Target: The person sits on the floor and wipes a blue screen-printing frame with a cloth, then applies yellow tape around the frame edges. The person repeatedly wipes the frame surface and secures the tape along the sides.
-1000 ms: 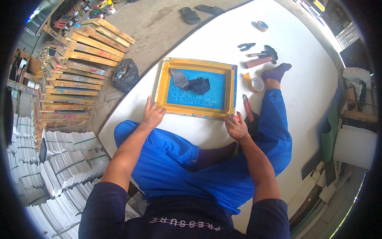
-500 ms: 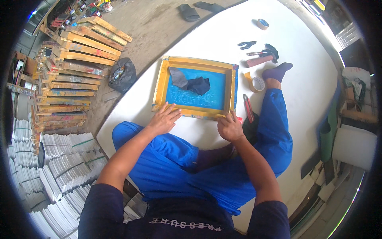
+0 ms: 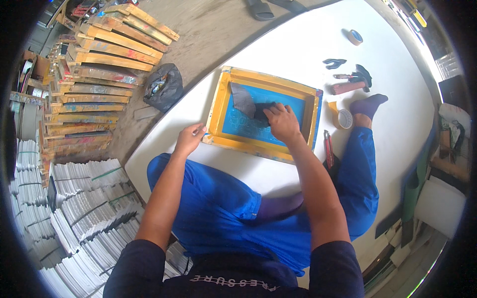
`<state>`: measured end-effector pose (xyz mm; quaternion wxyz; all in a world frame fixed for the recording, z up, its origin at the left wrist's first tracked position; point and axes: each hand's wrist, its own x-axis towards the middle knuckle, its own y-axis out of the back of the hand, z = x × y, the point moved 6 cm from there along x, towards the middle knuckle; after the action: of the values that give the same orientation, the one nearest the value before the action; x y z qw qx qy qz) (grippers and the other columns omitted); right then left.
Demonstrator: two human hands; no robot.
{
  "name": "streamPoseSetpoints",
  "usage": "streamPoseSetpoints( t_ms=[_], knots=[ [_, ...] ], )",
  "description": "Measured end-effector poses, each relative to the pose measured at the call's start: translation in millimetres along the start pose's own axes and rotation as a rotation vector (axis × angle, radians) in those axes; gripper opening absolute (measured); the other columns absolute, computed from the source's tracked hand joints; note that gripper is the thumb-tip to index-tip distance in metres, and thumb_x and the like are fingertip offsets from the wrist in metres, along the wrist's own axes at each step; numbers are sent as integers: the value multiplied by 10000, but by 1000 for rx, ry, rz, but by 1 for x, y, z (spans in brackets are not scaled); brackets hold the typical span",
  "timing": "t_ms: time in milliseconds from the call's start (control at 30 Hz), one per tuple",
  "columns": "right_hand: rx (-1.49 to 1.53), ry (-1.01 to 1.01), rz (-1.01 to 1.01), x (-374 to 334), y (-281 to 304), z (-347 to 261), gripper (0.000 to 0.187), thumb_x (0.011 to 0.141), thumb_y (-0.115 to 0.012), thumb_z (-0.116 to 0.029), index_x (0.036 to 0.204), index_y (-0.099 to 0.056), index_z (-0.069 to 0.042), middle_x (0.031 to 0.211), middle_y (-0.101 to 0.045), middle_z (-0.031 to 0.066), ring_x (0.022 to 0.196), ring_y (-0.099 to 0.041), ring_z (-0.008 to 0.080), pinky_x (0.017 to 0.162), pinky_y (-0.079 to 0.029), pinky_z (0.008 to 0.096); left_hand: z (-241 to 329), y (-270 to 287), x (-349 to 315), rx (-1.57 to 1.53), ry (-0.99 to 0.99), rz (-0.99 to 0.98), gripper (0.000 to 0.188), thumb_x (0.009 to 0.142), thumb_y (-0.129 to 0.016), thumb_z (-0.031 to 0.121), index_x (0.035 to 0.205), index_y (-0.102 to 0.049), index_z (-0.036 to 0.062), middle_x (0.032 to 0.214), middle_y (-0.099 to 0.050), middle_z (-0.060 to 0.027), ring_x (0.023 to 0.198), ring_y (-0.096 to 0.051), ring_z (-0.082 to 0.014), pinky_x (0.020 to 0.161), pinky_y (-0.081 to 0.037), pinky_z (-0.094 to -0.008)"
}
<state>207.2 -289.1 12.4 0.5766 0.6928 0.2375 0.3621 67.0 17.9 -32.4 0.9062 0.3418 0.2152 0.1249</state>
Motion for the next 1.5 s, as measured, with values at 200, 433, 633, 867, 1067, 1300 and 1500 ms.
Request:
streamPoseSetpoints(
  t_ms=[200,433,633,867,1067,1300,1500],
  knots=[
    [414,-176,-254,-1,-2,-6,90,853,-729,-131,911,-798,-133,1055,-723,55,1051,-639,282,947,-505,435,13,-2,7,-70,43,-103,413,962,-742,325,1222,-751,5,1131,-768,-216,1069,-751,-327,946,-557,-392],
    [211,-120,-93,-12,-14,-20,191,857,-772,-127,1042,-767,-78,1036,-718,108,1079,-668,321,887,-561,415,9,-5,14,-80,73,-98,329,939,-757,280,1179,-779,57,1012,-776,-208,931,-762,-336,852,-570,-409],
    [682,-622,-359,-7,-14,-14,375,982,-725,-275,1289,-707,-61,1098,-767,147,950,-736,279,828,-568,389,17,1,12,-63,124,-124,355,920,-775,263,1181,-775,21,1041,-779,-229,955,-769,-320,868,-574,-393],
    [855,-234,-311,-1,-17,-76,387,961,-756,-255,1287,-713,-52,1129,-746,117,1060,-685,299,889,-556,378,14,-7,16,-60,113,-129,287,922,-758,274,1157,-800,116,996,-777,-192,945,-746,-376,865,-574,-460],
    [486,-133,-186,-3,-37,-123,332,860,-796,-289,1145,-769,-122,1054,-706,102,1000,-645,331,879,-535,454,16,-6,14,-43,117,-126,402,920,-779,282,1243,-755,43,1137,-758,-232,1054,-747,-351,933,-563,-414],
    [423,-154,-80,33,-41,-156,163,841,-771,-171,945,-732,-52,907,-658,111,917,-623,335,843,-511,447,7,-8,15,-117,170,-124,352,926,-767,261,1234,-768,91,1121,-757,-221,1054,-733,-387,949,-562,-447],
    [529,-68,-24,22,-39,-145,91,845,-756,-105,820,-689,-48,838,-647,112,823,-626,335,772,-522,440,7,-13,10,-218,260,-155,384,935,-774,233,1250,-745,16,1120,-767,-233,1035,-758,-324,908,-573,-398]
  ],
)
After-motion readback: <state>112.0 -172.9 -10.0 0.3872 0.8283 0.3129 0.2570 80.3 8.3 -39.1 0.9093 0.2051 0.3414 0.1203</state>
